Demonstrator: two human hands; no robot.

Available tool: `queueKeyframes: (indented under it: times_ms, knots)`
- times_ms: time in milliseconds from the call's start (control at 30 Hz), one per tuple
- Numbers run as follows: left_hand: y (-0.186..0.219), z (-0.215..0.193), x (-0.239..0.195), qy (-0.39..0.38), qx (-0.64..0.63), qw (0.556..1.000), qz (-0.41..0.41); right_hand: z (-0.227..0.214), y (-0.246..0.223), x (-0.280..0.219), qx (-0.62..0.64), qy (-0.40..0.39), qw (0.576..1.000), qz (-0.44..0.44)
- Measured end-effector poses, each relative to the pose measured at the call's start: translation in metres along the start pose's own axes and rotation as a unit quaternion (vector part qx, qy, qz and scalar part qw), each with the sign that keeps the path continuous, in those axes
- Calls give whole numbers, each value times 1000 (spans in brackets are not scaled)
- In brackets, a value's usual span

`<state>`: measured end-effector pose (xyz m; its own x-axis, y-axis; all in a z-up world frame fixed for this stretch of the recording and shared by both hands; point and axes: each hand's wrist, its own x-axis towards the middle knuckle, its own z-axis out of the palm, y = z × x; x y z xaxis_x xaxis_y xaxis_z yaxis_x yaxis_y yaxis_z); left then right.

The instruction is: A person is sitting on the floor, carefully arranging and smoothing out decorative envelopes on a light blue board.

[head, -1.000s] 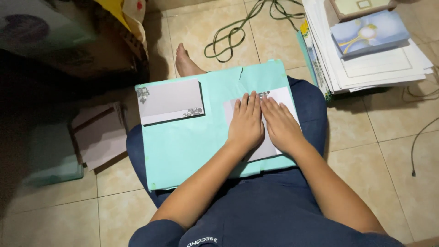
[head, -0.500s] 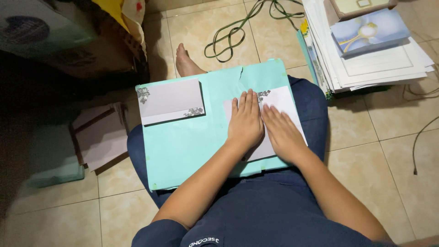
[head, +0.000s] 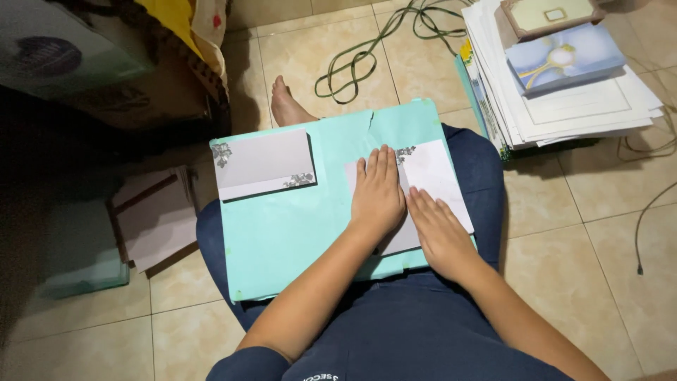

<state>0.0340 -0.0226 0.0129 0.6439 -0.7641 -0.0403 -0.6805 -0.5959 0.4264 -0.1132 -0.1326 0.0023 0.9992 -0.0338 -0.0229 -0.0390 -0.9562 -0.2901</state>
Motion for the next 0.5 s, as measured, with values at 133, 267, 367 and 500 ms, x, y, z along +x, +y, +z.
queueKeyframes:
  times_ms: [133, 267, 367, 500]
  knots:
    - [-1, 1, 1, 12, 5, 1000, 1, -7, 14, 50, -6, 13, 1000, 10]
    - [1, 0, -1, 24, 19, 1000, 3, -12, 22, 81, -3, 32, 999, 10]
    - [0, 0, 1, 28, 17, 999, 0, -12, 18, 65, -8, 33, 999, -8]
    - [2, 0, -1, 38, 15, 999, 7, 0, 11, 9, -31, 18, 999, -30]
